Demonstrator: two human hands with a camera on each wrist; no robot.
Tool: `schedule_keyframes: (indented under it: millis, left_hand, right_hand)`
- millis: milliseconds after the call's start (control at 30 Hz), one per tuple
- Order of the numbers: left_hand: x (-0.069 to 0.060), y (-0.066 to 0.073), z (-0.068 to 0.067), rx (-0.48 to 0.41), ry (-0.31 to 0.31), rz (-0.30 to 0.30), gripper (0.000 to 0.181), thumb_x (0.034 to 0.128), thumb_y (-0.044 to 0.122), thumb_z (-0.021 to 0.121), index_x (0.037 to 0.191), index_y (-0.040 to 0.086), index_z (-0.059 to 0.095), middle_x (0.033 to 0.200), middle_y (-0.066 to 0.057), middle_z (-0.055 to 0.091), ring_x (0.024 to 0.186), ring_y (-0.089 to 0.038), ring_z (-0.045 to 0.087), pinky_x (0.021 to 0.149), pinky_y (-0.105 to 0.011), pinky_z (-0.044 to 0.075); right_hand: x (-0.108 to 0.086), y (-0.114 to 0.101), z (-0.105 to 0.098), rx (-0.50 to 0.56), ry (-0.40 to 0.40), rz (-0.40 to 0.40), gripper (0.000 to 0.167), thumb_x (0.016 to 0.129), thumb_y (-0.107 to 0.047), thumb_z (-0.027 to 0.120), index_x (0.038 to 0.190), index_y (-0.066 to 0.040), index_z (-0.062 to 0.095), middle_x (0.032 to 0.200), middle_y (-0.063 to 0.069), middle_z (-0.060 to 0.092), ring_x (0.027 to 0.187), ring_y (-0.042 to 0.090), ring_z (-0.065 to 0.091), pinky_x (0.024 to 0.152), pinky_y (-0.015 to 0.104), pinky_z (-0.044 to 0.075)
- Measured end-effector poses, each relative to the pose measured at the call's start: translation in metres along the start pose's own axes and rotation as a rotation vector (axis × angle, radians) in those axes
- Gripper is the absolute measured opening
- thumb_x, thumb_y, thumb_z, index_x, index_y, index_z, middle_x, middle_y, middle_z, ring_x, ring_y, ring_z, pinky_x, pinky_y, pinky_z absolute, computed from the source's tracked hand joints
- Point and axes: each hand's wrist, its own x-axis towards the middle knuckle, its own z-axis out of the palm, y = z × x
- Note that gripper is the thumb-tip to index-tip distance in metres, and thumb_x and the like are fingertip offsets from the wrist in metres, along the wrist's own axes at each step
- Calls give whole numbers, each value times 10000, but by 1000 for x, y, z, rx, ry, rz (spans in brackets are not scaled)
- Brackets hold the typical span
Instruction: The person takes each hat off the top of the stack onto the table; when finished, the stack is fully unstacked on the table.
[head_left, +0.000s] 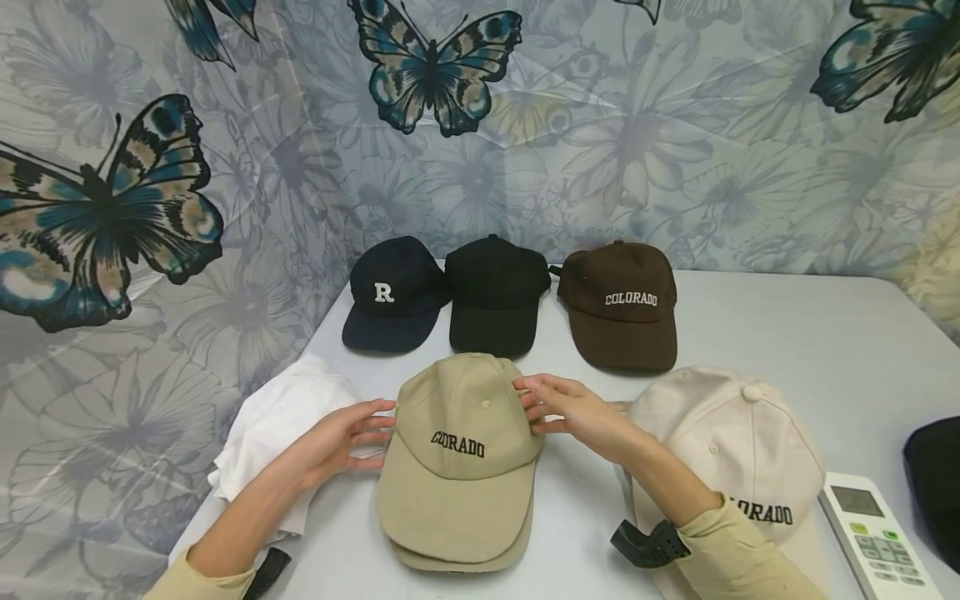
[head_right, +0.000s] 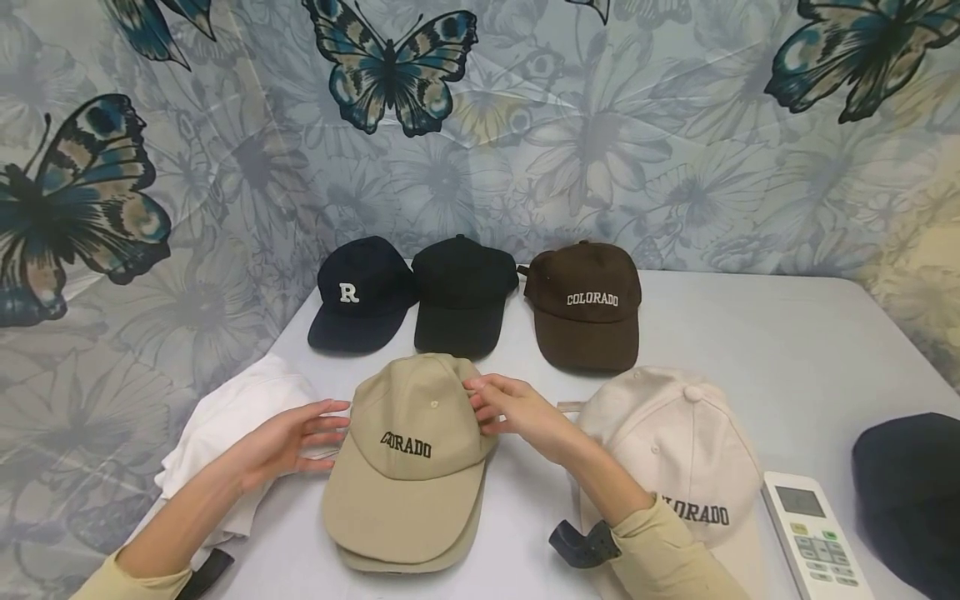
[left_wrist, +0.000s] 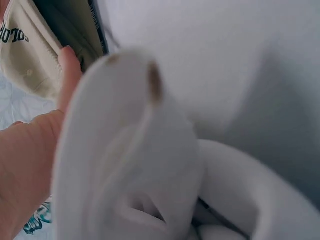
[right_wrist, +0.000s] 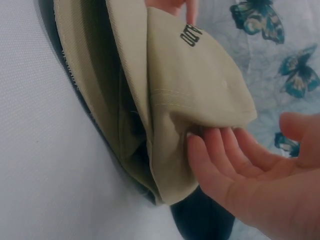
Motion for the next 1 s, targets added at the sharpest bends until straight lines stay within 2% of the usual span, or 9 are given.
schedule_keyframes:
  millis: [233,533,800,1000]
  left_hand:
    - [-6,-4,2,-11,-4,-29,672,991,399,466,1463,-25,246,1428,-279,289,1234,-329,434,892,-464,477]
    - [-11,-3,4,4,-20,-40,690,990,408,463,1467,-28,221,1404,-264,304,1203,-314,454,895,-466,471]
    - [-13,-6,4,-1,-63,-50,709,996,421,439,1482,-21,172,1415,-285,308,1207,-326,448,894,-457,471]
    - [-13,-10,4,-38,-69,-81,716,988,424,451,1479,-19,176,1435,-278,301,1195,-310,458,895,-447,470]
  right_hand:
    - [-1,2,0,27,-13,-7,446,1029,-252,444,1308,96,428,1116,168,521,984,229,570,862,384,493]
    - [0,1,2,22,18,17,393,1001,-302,510,1181,47,521,1050,137,531,947,227,576,841,397,508]
    - [0,2,-1,25,7,8,399,1005,-246,503,1248,70,486,1051,106,520,956,222,548,827,391,509]
    - [0,2,-1,32,11,16,399,1002,-198,505,1286,79,463,1059,70,537,955,219,540,820,389,513]
